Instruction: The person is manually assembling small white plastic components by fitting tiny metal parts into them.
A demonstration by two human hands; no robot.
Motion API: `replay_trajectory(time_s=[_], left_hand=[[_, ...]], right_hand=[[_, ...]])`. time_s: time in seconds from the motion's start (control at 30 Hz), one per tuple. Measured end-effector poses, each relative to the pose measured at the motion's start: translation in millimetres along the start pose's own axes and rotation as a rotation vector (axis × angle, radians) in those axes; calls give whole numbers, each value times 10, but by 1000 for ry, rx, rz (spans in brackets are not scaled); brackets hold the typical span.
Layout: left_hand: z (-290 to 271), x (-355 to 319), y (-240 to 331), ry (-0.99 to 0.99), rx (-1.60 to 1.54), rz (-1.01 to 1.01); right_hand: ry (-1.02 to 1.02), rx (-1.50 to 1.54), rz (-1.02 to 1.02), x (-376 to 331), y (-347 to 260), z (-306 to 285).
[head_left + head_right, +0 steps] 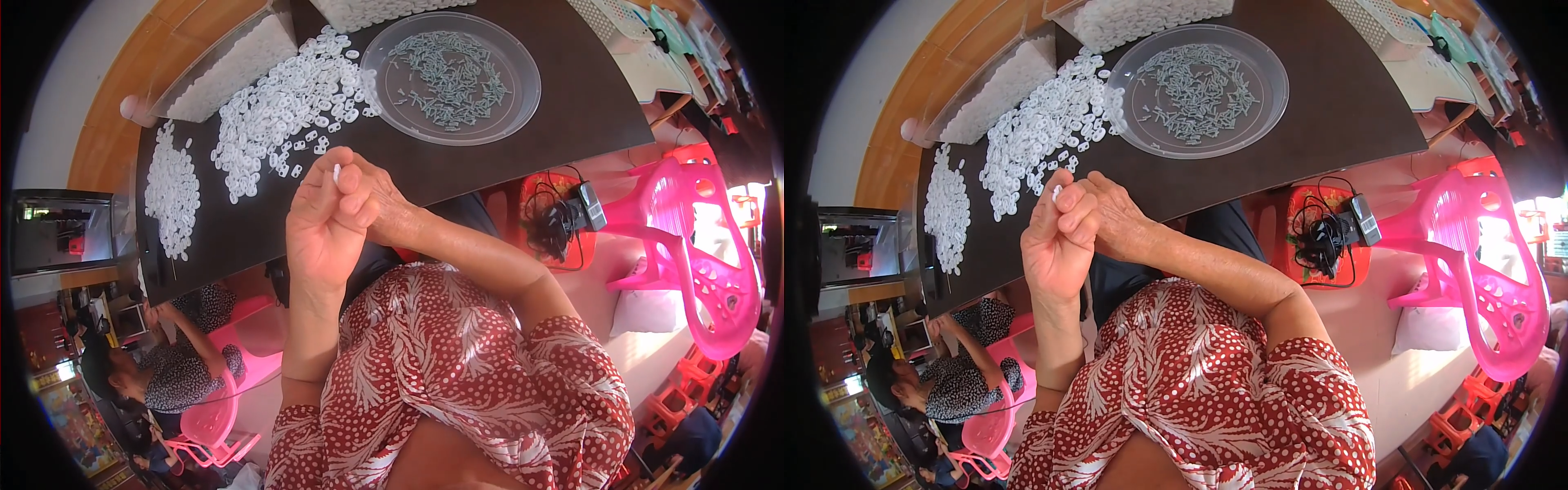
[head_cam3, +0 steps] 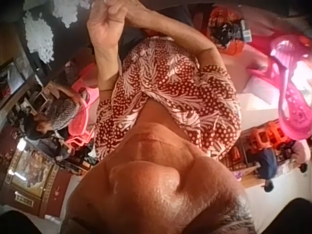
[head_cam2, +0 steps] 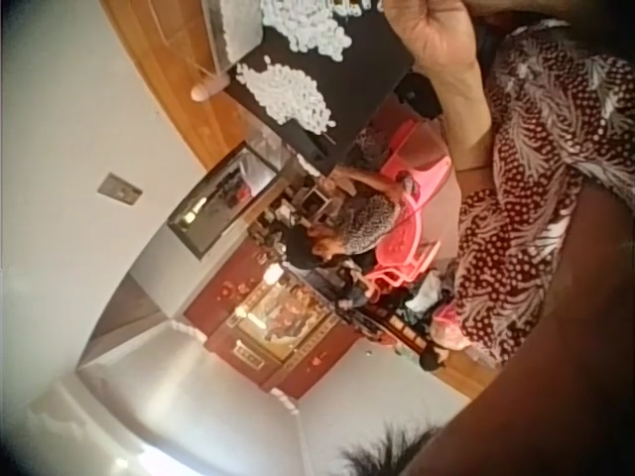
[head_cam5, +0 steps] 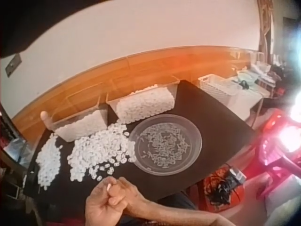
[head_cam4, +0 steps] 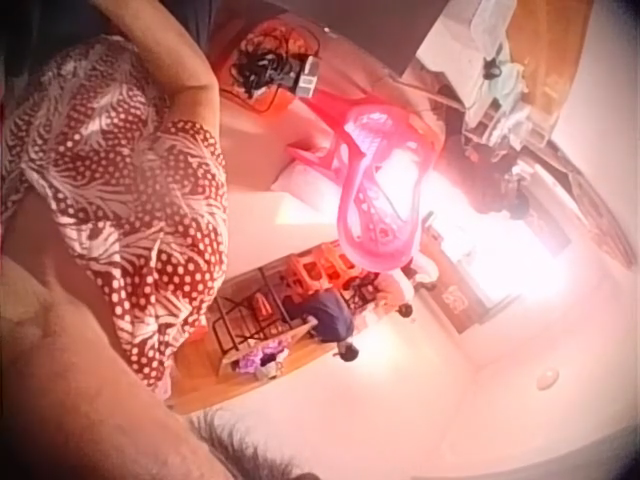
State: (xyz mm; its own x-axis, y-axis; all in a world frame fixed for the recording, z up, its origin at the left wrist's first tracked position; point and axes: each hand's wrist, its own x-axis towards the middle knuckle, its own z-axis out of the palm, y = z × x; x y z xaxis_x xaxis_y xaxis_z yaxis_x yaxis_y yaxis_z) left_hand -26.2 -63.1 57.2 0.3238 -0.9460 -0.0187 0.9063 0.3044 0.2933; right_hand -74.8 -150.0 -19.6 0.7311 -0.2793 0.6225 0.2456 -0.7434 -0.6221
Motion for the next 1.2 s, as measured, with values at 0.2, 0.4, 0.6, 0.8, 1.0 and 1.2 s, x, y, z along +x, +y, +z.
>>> replay_trajectory(time_s=[0.2,0.4,0.6,0.8,1.0,1.2], left_hand=[[31,-44,-90,60,555,206],[69,-56,-134,149,688,298],[98,-92,-156,144,870,378],[26,-146,-74,107,928,422],[51,-215,-14,198,732,426],[-14,-262,24,257,773,449]], right_hand=[[-127,-14,101,-14,-21,-36],[-135,-83,8,-35,18,-38],[-92,-48,31,-46,29,-9],[52,-17,31,12,40,-54],[206,175,195,58,-44,-105],[169,227,301,68,-94,-132]])
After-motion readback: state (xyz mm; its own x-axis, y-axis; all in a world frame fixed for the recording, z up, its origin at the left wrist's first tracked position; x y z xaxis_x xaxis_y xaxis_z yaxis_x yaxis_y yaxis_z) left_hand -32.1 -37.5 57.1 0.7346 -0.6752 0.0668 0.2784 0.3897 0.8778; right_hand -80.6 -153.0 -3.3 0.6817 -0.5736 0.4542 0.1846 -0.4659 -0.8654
